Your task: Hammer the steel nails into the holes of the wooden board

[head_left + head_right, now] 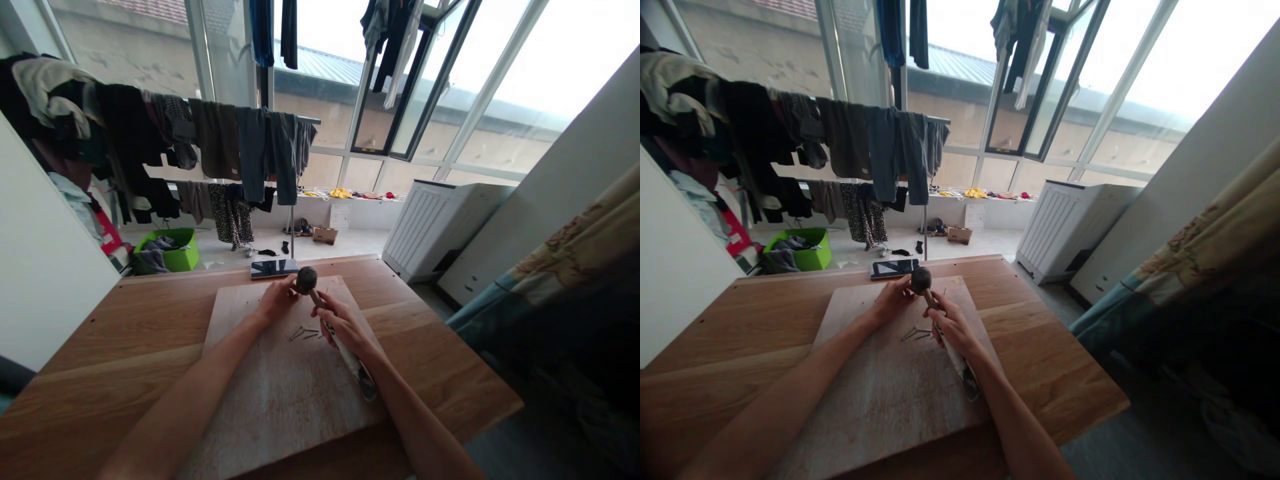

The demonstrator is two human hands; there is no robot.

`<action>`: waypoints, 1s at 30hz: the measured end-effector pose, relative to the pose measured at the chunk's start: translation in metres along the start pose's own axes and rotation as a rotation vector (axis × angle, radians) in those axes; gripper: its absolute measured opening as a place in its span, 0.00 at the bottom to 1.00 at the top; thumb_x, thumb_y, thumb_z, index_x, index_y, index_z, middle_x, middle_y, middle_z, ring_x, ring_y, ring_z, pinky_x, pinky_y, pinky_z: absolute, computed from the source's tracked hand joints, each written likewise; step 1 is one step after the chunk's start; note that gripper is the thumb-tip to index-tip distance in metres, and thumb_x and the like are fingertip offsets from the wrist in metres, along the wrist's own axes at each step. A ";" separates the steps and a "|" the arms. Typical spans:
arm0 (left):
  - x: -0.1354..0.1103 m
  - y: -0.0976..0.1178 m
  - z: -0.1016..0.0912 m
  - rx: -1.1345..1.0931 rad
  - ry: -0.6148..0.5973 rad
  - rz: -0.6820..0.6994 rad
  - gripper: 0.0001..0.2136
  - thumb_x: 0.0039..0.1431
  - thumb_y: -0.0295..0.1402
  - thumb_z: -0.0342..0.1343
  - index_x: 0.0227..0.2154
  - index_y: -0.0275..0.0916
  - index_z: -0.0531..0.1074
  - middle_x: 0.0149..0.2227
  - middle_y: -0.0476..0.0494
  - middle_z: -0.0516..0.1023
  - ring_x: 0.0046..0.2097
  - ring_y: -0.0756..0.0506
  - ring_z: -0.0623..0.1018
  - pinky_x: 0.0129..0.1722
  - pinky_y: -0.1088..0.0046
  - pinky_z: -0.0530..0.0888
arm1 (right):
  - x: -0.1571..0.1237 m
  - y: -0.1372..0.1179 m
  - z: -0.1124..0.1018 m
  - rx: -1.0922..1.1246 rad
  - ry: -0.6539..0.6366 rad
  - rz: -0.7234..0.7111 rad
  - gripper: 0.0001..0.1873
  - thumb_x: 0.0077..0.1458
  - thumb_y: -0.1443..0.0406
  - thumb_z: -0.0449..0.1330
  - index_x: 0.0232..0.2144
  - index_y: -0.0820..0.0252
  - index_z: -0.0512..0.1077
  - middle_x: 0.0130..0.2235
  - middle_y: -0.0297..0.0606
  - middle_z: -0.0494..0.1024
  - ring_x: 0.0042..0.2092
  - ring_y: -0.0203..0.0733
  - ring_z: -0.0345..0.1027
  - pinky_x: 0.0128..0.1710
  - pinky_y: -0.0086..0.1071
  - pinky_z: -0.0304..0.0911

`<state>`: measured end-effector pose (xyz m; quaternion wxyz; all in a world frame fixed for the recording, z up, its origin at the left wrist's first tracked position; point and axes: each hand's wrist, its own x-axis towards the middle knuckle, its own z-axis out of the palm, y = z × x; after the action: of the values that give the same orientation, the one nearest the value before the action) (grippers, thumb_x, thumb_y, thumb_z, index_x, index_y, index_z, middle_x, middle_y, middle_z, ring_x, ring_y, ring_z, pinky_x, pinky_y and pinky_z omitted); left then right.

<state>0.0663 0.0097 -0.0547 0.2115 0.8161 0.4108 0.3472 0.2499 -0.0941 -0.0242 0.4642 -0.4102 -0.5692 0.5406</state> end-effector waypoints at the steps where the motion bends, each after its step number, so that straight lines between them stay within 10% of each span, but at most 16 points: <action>1: 0.000 0.000 0.000 -0.007 -0.002 -0.003 0.14 0.54 0.24 0.58 0.44 0.41 0.71 0.34 0.49 0.82 0.30 0.49 0.78 0.32 0.74 0.72 | 0.000 -0.001 0.000 0.009 0.004 -0.001 0.27 0.56 0.58 0.57 0.57 0.58 0.65 0.37 0.33 0.72 0.15 0.25 0.59 0.08 0.22 0.53; 10: 0.005 0.013 -0.014 -0.023 -0.126 0.025 0.10 0.53 0.36 0.62 0.34 0.36 0.71 0.39 0.43 0.73 0.31 0.49 0.74 0.33 0.72 0.71 | 0.005 0.000 -0.017 -0.001 0.387 -0.048 0.26 0.52 0.58 0.57 0.54 0.58 0.65 0.31 0.28 0.70 0.16 0.29 0.57 0.10 0.25 0.55; 17: -0.008 0.047 -0.020 -0.043 -0.569 0.195 0.03 0.50 0.32 0.62 0.28 0.39 0.75 0.37 0.46 0.71 0.34 0.47 0.73 0.35 0.72 0.70 | 0.010 0.013 -0.036 -0.257 0.522 0.159 0.17 0.48 0.61 0.55 0.41 0.60 0.69 0.21 0.27 0.68 0.18 0.35 0.62 0.15 0.27 0.59; 30: 0.004 0.025 -0.041 -0.043 -0.390 0.109 0.03 0.56 0.31 0.56 0.31 0.38 0.74 0.28 0.50 0.75 0.30 0.48 0.73 0.30 0.75 0.67 | 0.013 0.017 -0.037 -0.363 0.498 0.148 0.22 0.49 0.62 0.54 0.48 0.60 0.69 0.30 0.32 0.76 0.17 0.34 0.65 0.19 0.28 0.62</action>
<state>0.0510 0.0012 -0.0101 0.2853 0.8842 0.3099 0.2021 0.2822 -0.0716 -0.0409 0.4680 -0.6464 -0.4937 0.3456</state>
